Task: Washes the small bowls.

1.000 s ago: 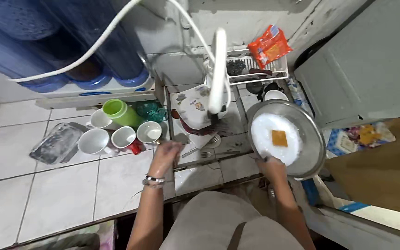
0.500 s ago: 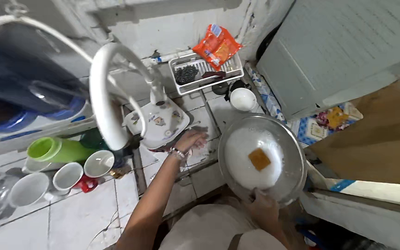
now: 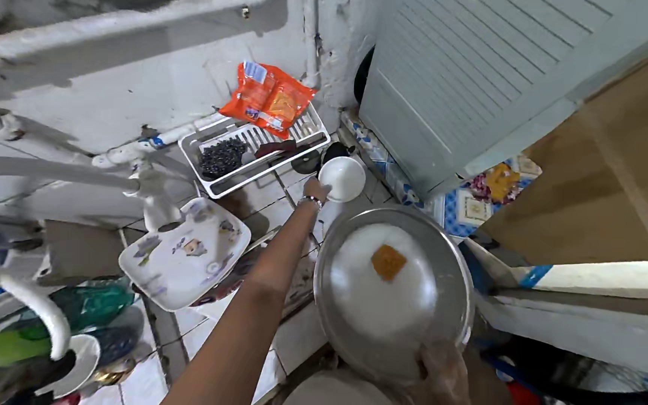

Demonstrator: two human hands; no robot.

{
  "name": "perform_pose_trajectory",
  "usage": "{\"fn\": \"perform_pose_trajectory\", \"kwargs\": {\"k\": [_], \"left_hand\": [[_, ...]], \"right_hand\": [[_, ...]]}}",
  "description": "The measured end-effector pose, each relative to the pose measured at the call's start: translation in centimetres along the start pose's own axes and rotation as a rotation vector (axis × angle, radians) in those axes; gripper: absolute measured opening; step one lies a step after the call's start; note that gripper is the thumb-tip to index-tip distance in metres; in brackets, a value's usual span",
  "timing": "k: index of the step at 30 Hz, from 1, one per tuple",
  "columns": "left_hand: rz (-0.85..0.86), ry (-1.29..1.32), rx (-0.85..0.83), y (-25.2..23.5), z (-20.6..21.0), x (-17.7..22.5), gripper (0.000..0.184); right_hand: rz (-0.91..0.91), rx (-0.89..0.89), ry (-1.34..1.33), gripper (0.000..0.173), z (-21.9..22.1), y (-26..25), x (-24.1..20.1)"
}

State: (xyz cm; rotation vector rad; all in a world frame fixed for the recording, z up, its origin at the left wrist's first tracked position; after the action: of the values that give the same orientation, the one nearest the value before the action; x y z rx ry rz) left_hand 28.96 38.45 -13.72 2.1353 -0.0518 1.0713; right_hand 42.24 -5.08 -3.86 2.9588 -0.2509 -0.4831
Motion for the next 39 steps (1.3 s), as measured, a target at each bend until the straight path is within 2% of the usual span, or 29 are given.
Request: {"fn": "perform_pose_trajectory", "kwargs": {"k": [3, 6, 10, 13, 14, 16, 19, 20, 21, 22, 23, 24, 26, 29, 31, 33, 35, 39], "left_hand": [[-0.027, 0.053, -0.031, 2.5, -0.6, -2.8, 0.049], [-0.074, 0.308, -0.052, 9.6, -2.3, -6.0, 0.046], [-0.04, 0.481, 0.149, 20.9, -5.2, -12.2, 0.039], [0.0, 0.6, 0.353, 28.7, -6.9, -16.6, 0.026], [-0.004, 0.658, 0.421, 31.0, -7.1, -18.0, 0.029], [-0.006, 0.765, 0.534, 34.8, -7.0, -20.7, 0.04], [-0.007, 0.855, 0.663, 38.3, -6.4, -22.9, 0.043], [-0.013, 0.882, 0.677, 39.0, -6.1, -23.4, 0.043], [-0.027, 0.905, 0.683, 39.6, -5.8, -23.7, 0.043], [-0.039, 0.923, 0.679, 40.0, -5.5, -24.1, 0.045], [-0.048, 0.945, 0.669, 40.2, -5.2, -24.5, 0.047], [-0.049, 0.96, 0.654, 40.3, -4.9, -24.7, 0.047], [-0.036, 0.989, 0.636, 40.2, -4.4, -25.0, 0.046], [-0.014, 1.091, 0.602, 39.3, -3.7, -25.2, 0.047], [0.012, 1.118, 0.556, 38.3, -3.3, -25.6, 0.051], [0.009, 1.086, 0.535, 37.7, -3.2, -25.9, 0.05], [0.006, 1.056, 0.537, 37.4, -3.0, -26.2, 0.039], [0.096, 1.119, 0.526, 37.1, -2.6, -26.1, 0.036]], "right_hand": [[-0.142, 0.132, 0.04, 0.057, -0.6, -0.3, 1.1], [-0.247, 0.173, 0.063, 0.06, -1.2, -1.8, 2.0], [-0.337, 0.203, 0.091, 0.054, -1.6, -4.9, 2.8], [-0.313, 0.042, 0.132, 0.05, -2.0, -7.8, 2.5], [-0.278, -0.071, 0.102, 0.047, -1.9, -8.8, 2.4], [-0.286, -0.09, 0.117, 0.046, -2.1, -10.9, 2.5], [-0.262, -0.207, 0.131, 0.044, -2.2, -14.3, 2.8], [-0.211, -0.312, 0.183, 0.046, -2.0, -15.4, 2.5], [-0.087, -0.507, 0.241, 0.056, -1.6, -16.2, 2.1], [0.065, -0.724, 0.306, 0.076, -1.3, -16.3, 1.4], [0.176, -0.866, 0.335, 0.088, -1.5, -16.1, -0.2], [0.19, -0.908, 0.321, 0.089, -2.2, -16.0, -3.0], [0.001, -0.845, 0.16, 0.086, -4.0, -17.1, -11.5], [-0.417, -0.653, -0.365, 0.061, -3.6, -21.0, -25.2], [-0.458, -0.735, -0.795, 0.053, -0.6, -24.5, -32.7], [-0.433, -0.765, -1.037, 0.057, 2.1, -27.1, -38.0], [-0.418, -0.676, -1.064, 0.056, 3.4, -28.1, -40.6], [-0.48, -0.382, -0.649, 0.05, 1.5, -27.6, -41.4]]}}
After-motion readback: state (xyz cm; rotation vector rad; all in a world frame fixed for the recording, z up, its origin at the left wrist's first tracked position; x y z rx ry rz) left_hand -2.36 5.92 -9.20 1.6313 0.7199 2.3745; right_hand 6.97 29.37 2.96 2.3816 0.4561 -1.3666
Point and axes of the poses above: each hand's wrist, its own y-axis away from the middle knuckle, its own z-axis out of the palm, x = y × z, the point moved 9 cm from there along -y, towards the middle knuckle, and after that the axes turned 14 degrees about -x, right-handed, at the moved point
